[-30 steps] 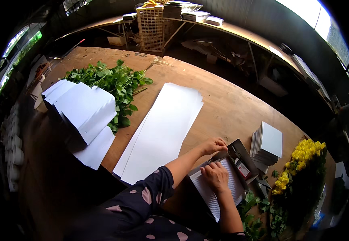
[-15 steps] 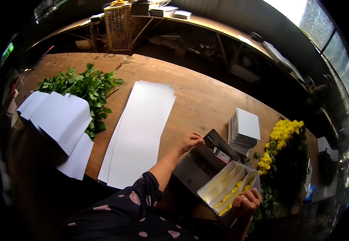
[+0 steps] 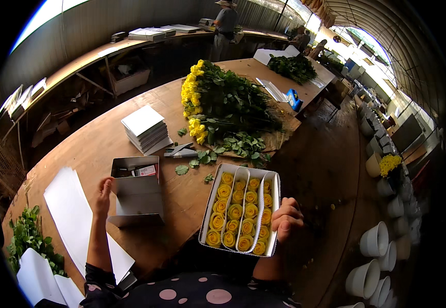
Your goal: The person arranges yellow roses and green leaves into white boxes on a wooden table. They use a stapler to secure the box flaps and handle the flowers and leaves by hand throughout the process.
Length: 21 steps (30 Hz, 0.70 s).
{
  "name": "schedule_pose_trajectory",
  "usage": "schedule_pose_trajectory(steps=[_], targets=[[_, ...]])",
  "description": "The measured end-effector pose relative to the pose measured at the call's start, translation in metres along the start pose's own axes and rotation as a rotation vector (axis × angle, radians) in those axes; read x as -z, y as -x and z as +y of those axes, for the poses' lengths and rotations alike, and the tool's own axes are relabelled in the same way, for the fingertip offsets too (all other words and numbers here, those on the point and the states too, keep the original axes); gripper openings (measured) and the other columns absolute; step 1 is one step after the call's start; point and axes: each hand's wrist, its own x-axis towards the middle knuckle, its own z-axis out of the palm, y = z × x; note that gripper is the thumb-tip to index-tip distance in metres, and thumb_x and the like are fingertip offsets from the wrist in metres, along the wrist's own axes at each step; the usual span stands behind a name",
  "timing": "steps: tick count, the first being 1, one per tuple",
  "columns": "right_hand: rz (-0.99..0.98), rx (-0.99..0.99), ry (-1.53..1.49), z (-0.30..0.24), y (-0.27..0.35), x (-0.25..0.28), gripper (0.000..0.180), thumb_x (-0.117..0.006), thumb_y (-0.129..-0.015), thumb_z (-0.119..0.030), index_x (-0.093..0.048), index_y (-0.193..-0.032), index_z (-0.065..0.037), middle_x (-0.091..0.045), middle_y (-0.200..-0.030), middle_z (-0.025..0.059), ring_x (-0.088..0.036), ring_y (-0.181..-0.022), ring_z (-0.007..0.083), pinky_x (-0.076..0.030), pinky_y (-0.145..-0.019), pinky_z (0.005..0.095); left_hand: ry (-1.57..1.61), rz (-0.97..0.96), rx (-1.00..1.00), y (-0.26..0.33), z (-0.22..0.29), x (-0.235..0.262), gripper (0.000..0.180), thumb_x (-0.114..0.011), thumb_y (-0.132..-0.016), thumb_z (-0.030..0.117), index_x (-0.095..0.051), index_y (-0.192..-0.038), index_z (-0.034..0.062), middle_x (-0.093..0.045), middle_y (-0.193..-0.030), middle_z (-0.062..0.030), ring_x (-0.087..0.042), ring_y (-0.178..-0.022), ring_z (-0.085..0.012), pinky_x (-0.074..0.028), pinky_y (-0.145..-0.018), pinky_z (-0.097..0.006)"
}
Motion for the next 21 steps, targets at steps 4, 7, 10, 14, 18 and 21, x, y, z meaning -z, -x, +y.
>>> schedule_pose_trajectory(steps=[4,7,10,14,18,21], targets=[[0.012,-0.135,-0.072,-0.012,0.044,0.028,0.046,-0.047,-0.079,-0.032,-0.038,-0.040,-0.010,-0.040,-0.043,0.0002,-0.029,-0.046,0.0128,-0.022,-0.046,0.0278,0.157,-1.088,0.773,0.151,0.060,-0.122,0.066,-0.019,-0.090,0.051,-0.057,-0.101,-0.0023,-0.059,-0.099,-0.0102,-0.055,-0.091,-0.0184,-0.041,-0.084,-0.030],[0.003,-0.158,-0.062,-0.034,0.065,0.046,0.043,-0.046,-0.078,-0.031,-0.039,-0.041,-0.009,-0.040,-0.043,0.0009,-0.030,-0.046,0.0137,-0.023,-0.045,0.0275,0.258,-1.186,1.202,0.235,0.055,-0.177,0.078,-0.011,-0.087,0.057,-0.045,-0.116,-0.0056,-0.050,-0.116,-0.0150,-0.047,-0.107,-0.0214,-0.035,-0.093,-0.031],[-0.104,-0.089,-0.034,-0.087,0.060,0.046,0.040,-0.047,-0.077,-0.029,-0.040,-0.042,-0.010,-0.044,-0.045,0.0000,-0.034,-0.045,0.0137,-0.025,-0.045,0.0277,0.827,-1.054,1.251,0.302,0.041,-0.200,0.083,-0.020,-0.080,0.067,-0.022,-0.134,0.0040,-0.029,-0.134,-0.0130,-0.032,-0.120,-0.0210,-0.024,-0.100,-0.033],[-0.339,0.455,-0.068,-0.156,0.044,0.052,0.026,-0.054,-0.074,-0.026,-0.045,-0.055,-0.010,-0.045,-0.051,-0.0012,-0.037,-0.048,0.0122,-0.026,-0.046,0.0259,1.279,-0.864,1.035,0.313,0.064,-0.245,0.079,-0.022,-0.081,0.065,-0.023,-0.134,0.0055,-0.031,-0.133,-0.0118,-0.033,-0.119,-0.0204,-0.025,-0.099,-0.033],[-0.207,0.425,-0.012,-0.181,0.056,0.054,0.025,-0.058,-0.073,-0.028,-0.042,-0.068,-0.009,-0.045,-0.062,0.0018,-0.039,-0.055,0.0140,-0.031,-0.050,0.0279,1.420,-0.743,0.679,0.277,0.084,-0.263,0.076,-0.025,-0.082,0.063,-0.024,-0.133,0.0070,-0.033,-0.132,-0.0106,-0.034,-0.118,-0.0197,-0.027,-0.098,-0.034],[-0.139,0.241,-0.049,-0.196,0.073,0.043,0.031,-0.061,-0.072,-0.029,-0.039,-0.078,-0.009,-0.045,-0.071,0.0040,-0.041,-0.060,0.0154,-0.034,-0.053,0.0293,1.460,-0.574,0.413,0.266,0.107,-0.214,0.074,-0.027,-0.083,0.062,-0.025,-0.133,0.0081,-0.034,-0.131,-0.0097,-0.034,-0.117,-0.0192,-0.028,-0.097,-0.034]])
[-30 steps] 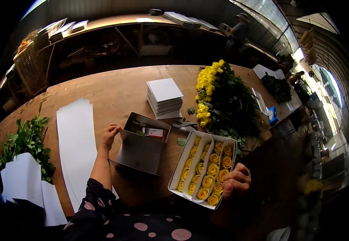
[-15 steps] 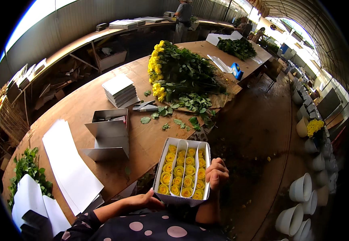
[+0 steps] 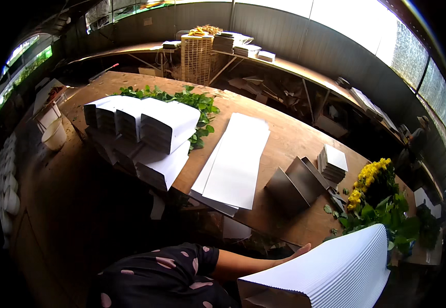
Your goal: The person arranges yellow roses and green leaves into white boxes on a wooden table. They use a stapler to secure the box flaps and handle the flowers and leaves by hand throughout the process.
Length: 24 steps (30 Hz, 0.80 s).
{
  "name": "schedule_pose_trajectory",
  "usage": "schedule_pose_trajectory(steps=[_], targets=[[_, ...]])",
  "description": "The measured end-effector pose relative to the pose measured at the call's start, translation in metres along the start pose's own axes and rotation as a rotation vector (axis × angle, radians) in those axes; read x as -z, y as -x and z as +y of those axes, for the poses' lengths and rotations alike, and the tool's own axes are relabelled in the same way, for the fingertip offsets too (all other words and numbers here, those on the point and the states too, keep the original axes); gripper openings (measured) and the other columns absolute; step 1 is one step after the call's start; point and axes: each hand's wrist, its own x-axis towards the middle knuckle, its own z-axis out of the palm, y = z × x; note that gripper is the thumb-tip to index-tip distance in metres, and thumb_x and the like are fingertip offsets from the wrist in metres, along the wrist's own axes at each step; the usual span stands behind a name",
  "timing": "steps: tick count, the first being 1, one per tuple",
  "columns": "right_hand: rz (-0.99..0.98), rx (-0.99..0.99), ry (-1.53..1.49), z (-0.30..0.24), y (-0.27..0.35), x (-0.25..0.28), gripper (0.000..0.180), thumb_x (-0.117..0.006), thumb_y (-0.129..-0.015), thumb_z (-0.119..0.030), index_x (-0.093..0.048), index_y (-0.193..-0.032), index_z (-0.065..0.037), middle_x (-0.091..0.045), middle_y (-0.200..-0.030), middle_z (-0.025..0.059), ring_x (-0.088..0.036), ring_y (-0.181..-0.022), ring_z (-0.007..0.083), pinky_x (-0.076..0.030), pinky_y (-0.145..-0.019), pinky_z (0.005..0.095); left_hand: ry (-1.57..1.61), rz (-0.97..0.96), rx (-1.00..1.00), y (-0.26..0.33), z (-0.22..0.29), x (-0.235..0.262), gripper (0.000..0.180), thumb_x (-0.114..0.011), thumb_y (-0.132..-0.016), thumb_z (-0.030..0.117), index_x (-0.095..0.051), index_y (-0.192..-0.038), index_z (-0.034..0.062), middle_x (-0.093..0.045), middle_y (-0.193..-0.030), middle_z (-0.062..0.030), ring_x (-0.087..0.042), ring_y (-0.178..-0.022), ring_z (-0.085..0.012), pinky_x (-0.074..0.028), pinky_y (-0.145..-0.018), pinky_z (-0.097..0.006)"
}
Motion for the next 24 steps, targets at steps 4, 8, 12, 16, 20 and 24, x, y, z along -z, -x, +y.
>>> schedule_pose_trajectory(steps=[4,8,12,16,20,24], targets=[[0.021,-0.264,-0.074,-0.016,0.012,-0.026,0.043,-0.065,-0.072,-0.031,-0.035,-0.091,-0.008,-0.045,-0.082,0.0071,-0.044,-0.067,0.0173,-0.038,-0.058,0.0313,-0.135,-0.045,-0.316,0.051,0.087,-0.042,0.070,-0.029,-0.084,0.060,-0.027,-0.133,0.0096,-0.036,-0.130,-0.0085,-0.035,-0.116,-0.0185,-0.029,-0.096,-0.034],[-0.063,-0.407,-0.264,-0.052,0.012,-0.084,0.056,-0.069,-0.071,-0.033,-0.032,-0.104,-0.007,-0.045,-0.094,0.0101,-0.046,-0.074,0.0192,-0.042,-0.062,0.0333,-0.463,0.279,-0.663,0.156,0.182,-0.108,0.073,-0.045,-0.077,0.060,-0.036,-0.127,0.0073,-0.043,-0.120,-0.0128,-0.042,-0.108,-0.0215,-0.035,-0.091,-0.033],[-0.308,-0.284,-0.670,-0.135,-0.001,-0.197,0.078,-0.075,-0.066,-0.025,-0.024,-0.121,-0.005,-0.044,-0.107,0.0177,-0.049,-0.093,0.0249,-0.045,-0.076,0.0359,-0.739,0.431,-0.876,0.313,0.275,-0.174,0.071,-0.049,-0.076,0.057,-0.037,-0.125,0.0067,-0.045,-0.117,-0.0123,-0.043,-0.105,-0.0213,-0.037,-0.089,-0.033],[-0.589,0.025,-0.774,-0.246,-0.043,-0.314,0.048,-0.068,-0.069,-0.008,-0.045,-0.111,-0.003,-0.046,-0.111,0.0180,-0.047,-0.101,0.0309,-0.041,-0.086,0.0382,-0.983,0.651,-1.072,0.503,0.369,-0.233,0.070,-0.053,-0.074,0.054,-0.039,-0.123,0.0061,-0.046,-0.115,-0.0118,-0.045,-0.102,-0.0210,-0.038,-0.088,-0.033],[-0.700,-0.083,-0.671,-0.295,-0.030,-0.431,0.044,-0.059,-0.074,-0.002,-0.045,-0.115,-0.002,-0.044,-0.117,0.0156,-0.046,-0.103,0.0251,-0.042,-0.083,0.0337,-1.238,0.901,-1.239,0.689,0.449,-0.307,0.069,-0.056,-0.072,0.052,-0.040,-0.121,0.0056,-0.048,-0.112,-0.0113,-0.047,-0.100,-0.0208,-0.040,-0.086,-0.033],[-0.819,-0.442,-0.703,-0.312,-0.010,-0.523,0.047,-0.056,-0.080,-0.008,-0.037,-0.122,-0.004,-0.044,-0.111,0.0110,-0.048,-0.093,0.0188,-0.042,-0.077,0.0273,-1.263,1.225,-1.379,0.869,0.500,-0.335,0.068,-0.060,-0.071,0.049,-0.042,-0.119,0.0050,-0.049,-0.109,-0.0109,-0.048,-0.097,-0.0205,-0.041,-0.084,-0.033]])
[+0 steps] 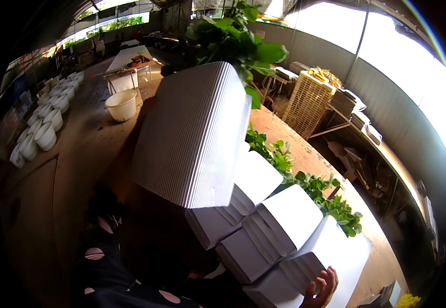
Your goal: The person arranges yellow roses and green leaves into white boxes on a wooden table. They use a stapler to secure the box flaps and handle the flowers and leaves by hand throughout the process.
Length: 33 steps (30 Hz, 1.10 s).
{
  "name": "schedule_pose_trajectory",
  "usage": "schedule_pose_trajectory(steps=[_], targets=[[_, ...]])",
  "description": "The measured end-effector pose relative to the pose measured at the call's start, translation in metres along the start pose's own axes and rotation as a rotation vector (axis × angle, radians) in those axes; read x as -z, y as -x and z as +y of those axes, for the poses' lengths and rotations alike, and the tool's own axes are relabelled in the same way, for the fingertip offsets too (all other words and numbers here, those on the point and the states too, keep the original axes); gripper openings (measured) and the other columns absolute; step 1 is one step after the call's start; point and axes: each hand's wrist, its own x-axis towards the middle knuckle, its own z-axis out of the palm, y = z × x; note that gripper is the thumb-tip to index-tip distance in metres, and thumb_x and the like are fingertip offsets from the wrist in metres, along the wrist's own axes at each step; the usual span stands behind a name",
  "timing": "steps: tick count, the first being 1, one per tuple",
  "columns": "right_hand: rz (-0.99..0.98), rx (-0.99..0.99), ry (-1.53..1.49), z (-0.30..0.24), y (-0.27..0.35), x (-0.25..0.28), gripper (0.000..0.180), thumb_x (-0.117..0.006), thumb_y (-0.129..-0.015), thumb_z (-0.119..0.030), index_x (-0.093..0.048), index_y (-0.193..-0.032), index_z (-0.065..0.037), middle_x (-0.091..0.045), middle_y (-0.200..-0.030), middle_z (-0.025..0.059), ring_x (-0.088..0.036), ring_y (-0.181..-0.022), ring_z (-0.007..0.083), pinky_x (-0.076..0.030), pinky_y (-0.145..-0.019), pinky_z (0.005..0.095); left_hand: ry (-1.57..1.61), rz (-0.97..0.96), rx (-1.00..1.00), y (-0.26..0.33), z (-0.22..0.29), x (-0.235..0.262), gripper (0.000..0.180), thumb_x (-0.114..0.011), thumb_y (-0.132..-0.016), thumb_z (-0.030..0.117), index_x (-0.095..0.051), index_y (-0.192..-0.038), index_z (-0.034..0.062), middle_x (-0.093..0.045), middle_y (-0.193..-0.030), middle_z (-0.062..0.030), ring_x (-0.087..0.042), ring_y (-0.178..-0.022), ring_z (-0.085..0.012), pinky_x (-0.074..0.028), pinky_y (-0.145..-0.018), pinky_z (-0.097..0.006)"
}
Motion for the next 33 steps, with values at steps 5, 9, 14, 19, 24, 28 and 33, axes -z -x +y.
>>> schedule_pose_trajectory(steps=[5,9,14,19,24,28,33], targets=[[0.006,-0.210,0.112,-0.007,-0.044,-0.038,0.047,-0.052,-0.085,-0.019,-0.033,-0.126,-0.007,-0.045,-0.107,0.0092,-0.047,-0.085,0.0151,-0.041,-0.070,0.0236,0.021,0.266,0.050,-0.039,0.008,0.152,0.060,-0.070,-0.063,0.034,-0.046,-0.110,0.0037,-0.054,-0.096,-0.0070,-0.053,-0.084,-0.0190,-0.047,-0.076,-0.033],[0.018,-0.188,0.131,0.000,-0.072,-0.056,0.049,-0.056,-0.082,-0.021,-0.036,-0.125,-0.005,-0.044,-0.107,0.0118,-0.048,-0.088,0.0178,-0.043,-0.070,0.0258,-0.272,0.317,0.082,-0.067,-0.015,0.247,0.069,-0.074,-0.058,0.033,-0.045,-0.111,0.0008,-0.053,-0.100,-0.0138,-0.054,-0.087,-0.0209,-0.048,-0.076,-0.034],[-0.007,-0.134,0.481,-0.022,-0.094,-0.070,0.040,-0.051,-0.084,-0.013,-0.040,-0.121,-0.001,-0.039,-0.117,0.0157,-0.054,-0.086,0.0223,-0.048,-0.071,0.0299,-0.286,0.084,0.287,-0.125,-0.076,0.225,0.078,-0.070,-0.060,0.030,-0.036,-0.124,0.0027,-0.049,-0.106,-0.0151,-0.052,-0.093,-0.0232,-0.047,-0.079,-0.034],[0.028,-0.232,0.710,-0.032,-0.098,-0.085,0.034,-0.049,-0.084,-0.009,-0.046,-0.117,-0.003,-0.047,-0.110,0.0154,-0.054,-0.082,0.0219,-0.046,-0.066,0.0286,-0.238,-0.183,0.478,-0.186,-0.157,0.230,0.090,-0.068,-0.061,0.031,-0.022,-0.134,0.0071,-0.041,-0.120,-0.0171,-0.047,-0.104,-0.0251,-0.044,-0.083,-0.034],[0.013,-0.234,0.817,-0.031,-0.108,-0.095,0.033,-0.050,-0.083,-0.009,-0.048,-0.115,-0.003,-0.049,-0.108,0.0149,-0.053,-0.081,0.0219,-0.044,-0.064,0.0285,-0.124,-0.246,0.727,-0.213,-0.224,0.227,0.083,-0.067,-0.065,0.026,-0.024,-0.135,0.0129,-0.046,-0.116,-0.0184,-0.054,-0.094,-0.0197,-0.050,-0.069,-0.030],[0.052,-0.254,0.828,-0.028,-0.108,-0.100,0.033,-0.050,-0.081,-0.008,-0.049,-0.114,-0.003,-0.051,-0.106,0.0141,-0.052,-0.079,0.0222,-0.042,-0.062,0.0295,-0.070,-0.369,1.008,-0.228,-0.259,0.247,0.079,-0.064,-0.068,0.020,-0.023,-0.135,0.0139,-0.043,-0.122,-0.0150,-0.049,-0.103,-0.0165,-0.046,-0.080,-0.029],[0.072,-0.251,0.839,-0.022,-0.110,-0.105,0.034,-0.052,-0.079,-0.013,-0.051,-0.112,-0.004,-0.054,-0.099,0.0119,-0.050,-0.075,0.0215,-0.040,-0.064,0.0326,-0.362,-0.414,0.998,-0.221,-0.262,0.246,0.065,-0.056,-0.078,0.019,-0.025,-0.135,0.0128,-0.039,-0.127,-0.0106,-0.045,-0.110,-0.0172,-0.040,-0.088,-0.028]])
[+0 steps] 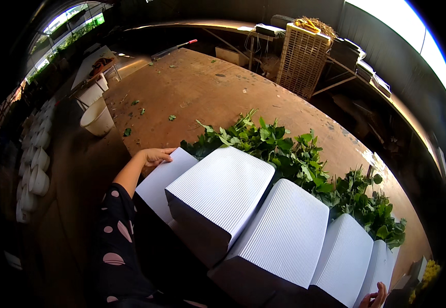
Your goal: The person arranges yellow roses and green leaves into white boxes on a wooden table. They use a stapler to secure the box flaps and handle the flowers and leaves by hand throughout the process.
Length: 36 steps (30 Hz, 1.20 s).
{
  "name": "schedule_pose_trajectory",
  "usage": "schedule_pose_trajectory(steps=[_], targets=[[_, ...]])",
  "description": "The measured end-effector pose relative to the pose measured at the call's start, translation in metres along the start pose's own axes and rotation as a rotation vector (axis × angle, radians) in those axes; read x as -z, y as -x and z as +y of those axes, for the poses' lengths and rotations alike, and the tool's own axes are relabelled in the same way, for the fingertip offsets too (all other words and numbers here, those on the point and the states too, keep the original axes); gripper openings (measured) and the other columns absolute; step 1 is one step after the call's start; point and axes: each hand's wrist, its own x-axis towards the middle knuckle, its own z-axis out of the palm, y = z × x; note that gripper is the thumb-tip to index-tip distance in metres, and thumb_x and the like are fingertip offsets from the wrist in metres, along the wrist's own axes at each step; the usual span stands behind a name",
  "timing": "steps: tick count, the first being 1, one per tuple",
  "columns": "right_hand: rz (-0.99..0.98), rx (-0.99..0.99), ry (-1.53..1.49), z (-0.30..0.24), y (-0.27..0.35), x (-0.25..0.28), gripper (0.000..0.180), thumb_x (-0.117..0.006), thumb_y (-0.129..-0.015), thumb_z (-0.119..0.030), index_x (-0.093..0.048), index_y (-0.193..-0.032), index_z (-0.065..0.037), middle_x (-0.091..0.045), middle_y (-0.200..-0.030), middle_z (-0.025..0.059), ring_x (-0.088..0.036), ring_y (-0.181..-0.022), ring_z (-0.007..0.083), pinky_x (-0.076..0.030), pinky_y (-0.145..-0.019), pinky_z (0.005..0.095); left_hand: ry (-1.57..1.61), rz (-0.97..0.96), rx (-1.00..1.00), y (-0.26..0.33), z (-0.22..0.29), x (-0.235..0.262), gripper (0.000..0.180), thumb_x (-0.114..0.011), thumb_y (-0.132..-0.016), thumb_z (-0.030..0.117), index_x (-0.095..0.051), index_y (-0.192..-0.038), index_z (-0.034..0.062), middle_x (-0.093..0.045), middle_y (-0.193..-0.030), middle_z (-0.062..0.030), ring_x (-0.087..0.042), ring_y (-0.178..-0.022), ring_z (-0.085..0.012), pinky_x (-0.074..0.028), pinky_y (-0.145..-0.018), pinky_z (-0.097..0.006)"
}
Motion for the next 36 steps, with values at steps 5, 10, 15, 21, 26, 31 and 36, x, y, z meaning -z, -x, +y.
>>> schedule_pose_trajectory(steps=[5,10,15,21,26,31,36], targets=[[0.027,-0.007,-0.123,0.015,0.000,-0.006,0.036,-0.053,-0.080,-0.014,-0.049,-0.115,-0.007,-0.051,-0.106,0.0120,-0.051,-0.075,0.0204,-0.041,-0.066,0.0340,-0.418,0.297,-0.661,0.051,0.060,-0.100,0.075,-0.042,-0.077,0.061,-0.037,-0.127,0.0060,-0.039,-0.129,-0.0143,-0.037,-0.118,-0.0280,-0.032,-0.096,-0.035],[0.143,-0.018,-0.201,0.019,0.006,-0.013,0.041,-0.045,-0.074,0.004,-0.046,-0.114,-0.004,-0.049,-0.109,0.0115,-0.046,-0.070,0.0142,-0.040,-0.055,0.0243,-1.248,0.084,-0.719,0.099,0.082,-0.187,0.056,-0.067,-0.070,0.026,-0.047,-0.122,0.0231,-0.037,-0.132,-0.0063,-0.026,-0.125,-0.0317,-0.024,-0.102,-0.041],[0.048,-0.052,-0.242,0.020,0.010,-0.009,0.038,-0.044,-0.077,0.002,-0.045,-0.114,-0.004,-0.048,-0.112,0.0135,-0.046,-0.075,0.0165,-0.046,-0.063,0.0282,-0.932,0.140,-1.061,0.085,0.097,-0.186,0.038,-0.055,-0.072,-0.004,-0.061,-0.105,0.0150,-0.057,-0.111,-0.0073,-0.045,-0.112,-0.0320,-0.034,-0.096,-0.039],[0.056,-0.027,-0.234,0.026,0.014,-0.009,0.038,-0.046,-0.077,0.001,-0.046,-0.115,-0.004,-0.051,-0.110,0.0141,-0.048,-0.075,0.0184,-0.046,-0.068,0.0314,-1.061,0.139,-1.309,0.063,0.108,-0.192,0.026,-0.053,-0.079,0.007,-0.061,-0.103,0.0123,-0.059,-0.105,-0.0087,-0.050,-0.107,-0.0297,-0.039,-0.092,-0.039],[0.133,0.121,-0.075,0.004,0.012,-0.005,0.028,-0.048,-0.078,0.000,-0.052,-0.106,-0.002,-0.054,-0.106,0.0151,-0.053,-0.095,0.0283,-0.045,-0.082,0.0357,-1.248,0.267,-1.333,0.053,0.084,-0.182,0.028,-0.049,-0.080,0.008,-0.060,-0.105,0.0141,-0.058,-0.109,-0.0068,-0.051,-0.105,-0.0259,-0.040,-0.090,-0.038],[-0.118,0.728,-0.314,-0.125,-0.002,-0.011,0.029,-0.058,-0.074,-0.010,-0.055,-0.102,-0.004,-0.054,-0.108,0.0135,-0.052,-0.098,0.0284,-0.041,-0.084,0.0388,-1.451,0.365,-1.237,0.062,0.093,-0.208,0.040,-0.047,-0.072,-0.002,-0.059,-0.107,0.0151,-0.058,-0.108,-0.0054,-0.053,-0.102,-0.0238,-0.040,-0.088,-0.039],[-0.137,0.783,-0.087,-0.168,-0.008,-0.075,0.045,-0.055,-0.077,-0.028,-0.050,-0.111,0.001,-0.050,-0.111,0.0232,-0.049,-0.104,0.0345,-0.038,-0.085,0.0461,-1.466,0.388,-1.276,0.052,0.103,-0.238,0.040,-0.047,-0.073,-0.002,-0.059,-0.107,0.0141,-0.060,-0.104,-0.0077,-0.055,-0.099,-0.0246,-0.041,-0.086,-0.038]])
